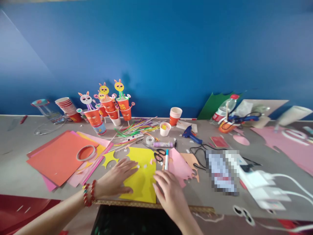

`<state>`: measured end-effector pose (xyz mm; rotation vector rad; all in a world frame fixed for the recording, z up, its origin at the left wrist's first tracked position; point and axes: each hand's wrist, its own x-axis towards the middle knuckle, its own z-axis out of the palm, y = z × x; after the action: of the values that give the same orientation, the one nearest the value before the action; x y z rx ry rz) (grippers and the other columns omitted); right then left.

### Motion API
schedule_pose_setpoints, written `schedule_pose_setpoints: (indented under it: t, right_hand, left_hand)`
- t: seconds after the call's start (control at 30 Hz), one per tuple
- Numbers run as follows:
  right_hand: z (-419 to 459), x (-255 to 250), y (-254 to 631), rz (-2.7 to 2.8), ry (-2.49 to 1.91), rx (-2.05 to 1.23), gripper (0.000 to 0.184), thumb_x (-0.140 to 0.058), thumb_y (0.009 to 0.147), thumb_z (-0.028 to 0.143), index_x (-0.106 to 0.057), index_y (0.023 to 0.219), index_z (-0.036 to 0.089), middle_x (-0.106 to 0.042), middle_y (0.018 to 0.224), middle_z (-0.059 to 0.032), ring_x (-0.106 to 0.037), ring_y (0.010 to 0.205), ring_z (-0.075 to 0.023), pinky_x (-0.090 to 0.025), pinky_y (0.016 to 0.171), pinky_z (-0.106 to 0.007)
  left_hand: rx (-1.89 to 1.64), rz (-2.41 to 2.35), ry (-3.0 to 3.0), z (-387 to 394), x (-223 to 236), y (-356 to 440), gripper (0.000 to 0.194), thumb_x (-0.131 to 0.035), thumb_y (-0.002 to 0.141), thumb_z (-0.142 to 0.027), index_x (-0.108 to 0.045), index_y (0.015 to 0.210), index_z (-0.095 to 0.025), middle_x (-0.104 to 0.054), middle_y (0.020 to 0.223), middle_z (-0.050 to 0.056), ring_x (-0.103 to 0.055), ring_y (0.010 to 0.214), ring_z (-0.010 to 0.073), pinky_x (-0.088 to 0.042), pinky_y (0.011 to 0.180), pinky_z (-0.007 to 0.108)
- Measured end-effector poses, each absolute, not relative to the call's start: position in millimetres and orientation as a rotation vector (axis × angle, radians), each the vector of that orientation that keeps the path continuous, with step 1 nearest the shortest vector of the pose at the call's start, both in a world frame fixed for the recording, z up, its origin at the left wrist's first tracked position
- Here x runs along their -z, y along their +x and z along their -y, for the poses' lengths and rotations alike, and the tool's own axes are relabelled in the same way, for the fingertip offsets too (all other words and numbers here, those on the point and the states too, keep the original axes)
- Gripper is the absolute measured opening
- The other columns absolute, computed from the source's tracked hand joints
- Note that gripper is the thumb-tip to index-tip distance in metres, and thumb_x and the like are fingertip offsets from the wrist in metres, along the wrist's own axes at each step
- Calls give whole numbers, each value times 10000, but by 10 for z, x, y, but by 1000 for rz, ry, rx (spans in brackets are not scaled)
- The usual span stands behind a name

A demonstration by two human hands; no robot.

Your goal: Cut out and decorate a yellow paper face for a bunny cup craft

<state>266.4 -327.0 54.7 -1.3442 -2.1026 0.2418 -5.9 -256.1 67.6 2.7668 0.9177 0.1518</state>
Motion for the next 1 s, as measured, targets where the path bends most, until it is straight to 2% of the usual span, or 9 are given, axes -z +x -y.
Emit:
schedule_pose_setpoints:
  t: [0.13, 0.27, 0.37, 0.47, 0.67, 0.87, 1.0]
  right_hand:
    - [3418, -440, 2649, 2260, -1319, -208, 262, -575, 890, 136, -675, 1122, 203, -701, 1206, -104, -615, 1157, -313, -526, 989, -521]
    - [3365, -459, 2669, 2248, -1277, -216, 224, -541, 936, 158, -677, 1105, 212, -730, 1108, -80, -635, 1113, -272, -523, 1004, -488]
    - [3171, -477, 2753, 2237, -1303, -92, 222, -524, 956, 198, -672, 1122, 203, -722, 1126, -97, -634, 1113, -284, -531, 982, -490]
    - [2910, -482, 2858, 2236, -1372, 62, 256, -498, 969, 215, -665, 1158, 175, -704, 1181, -122, -622, 1138, -304, -522, 982, -507]
    - [2507, -448, 2989, 2386, -1421, 112, 338, -459, 949, 168, -677, 1200, 230, -642, 1339, -78, -622, 1165, -283, -532, 962, -470]
    - [2366, -411, 3197, 2323, -1468, 51, 369, -432, 940, 143, -678, 1196, 246, -645, 1339, -64, -628, 1160, -265, -530, 968, -467]
    - [2333, -390, 3291, 2233, -1497, -27, 322, -450, 953, 201, -653, 1199, 248, -665, 1294, -66, -626, 1153, -256, -543, 953, -438]
  left_hand:
    - [-42, -908, 2720, 2776, -634, -167, 799, -643, 849, -578, -337, 1514, -259, -359, 1576, 111, -337, 1435, 331, -168, 1199, 579]
    - [1, -897, 2657, 2920, -622, -274, 842, -600, 833, -667, -319, 1523, -273, -325, 1593, 103, -309, 1450, 339, -159, 1203, 581]
    - [61, -820, 2670, 2984, -594, -319, 983, -571, 789, -753, -214, 1563, -265, -214, 1629, 131, -239, 1474, 376, -120, 1195, 617]
    - [73, -819, 2703, 3004, -568, -313, 998, -581, 796, -735, -163, 1574, -270, -162, 1640, 140, -224, 1476, 391, -103, 1188, 632]
    - [20, -868, 2732, 2944, -603, -262, 818, -581, 866, -632, -283, 1537, -272, -260, 1615, 129, -272, 1466, 357, -161, 1193, 599]
    - [-144, -749, 2772, 2866, -726, -298, 809, -582, 813, -720, -418, 1465, -270, -436, 1529, 110, -406, 1396, 333, -205, 1205, 538]
    - [-295, -761, 2749, 2718, -788, -141, 568, -598, 869, -618, -580, 1289, -236, -571, 1398, 110, -533, 1273, 301, -320, 1156, 510]
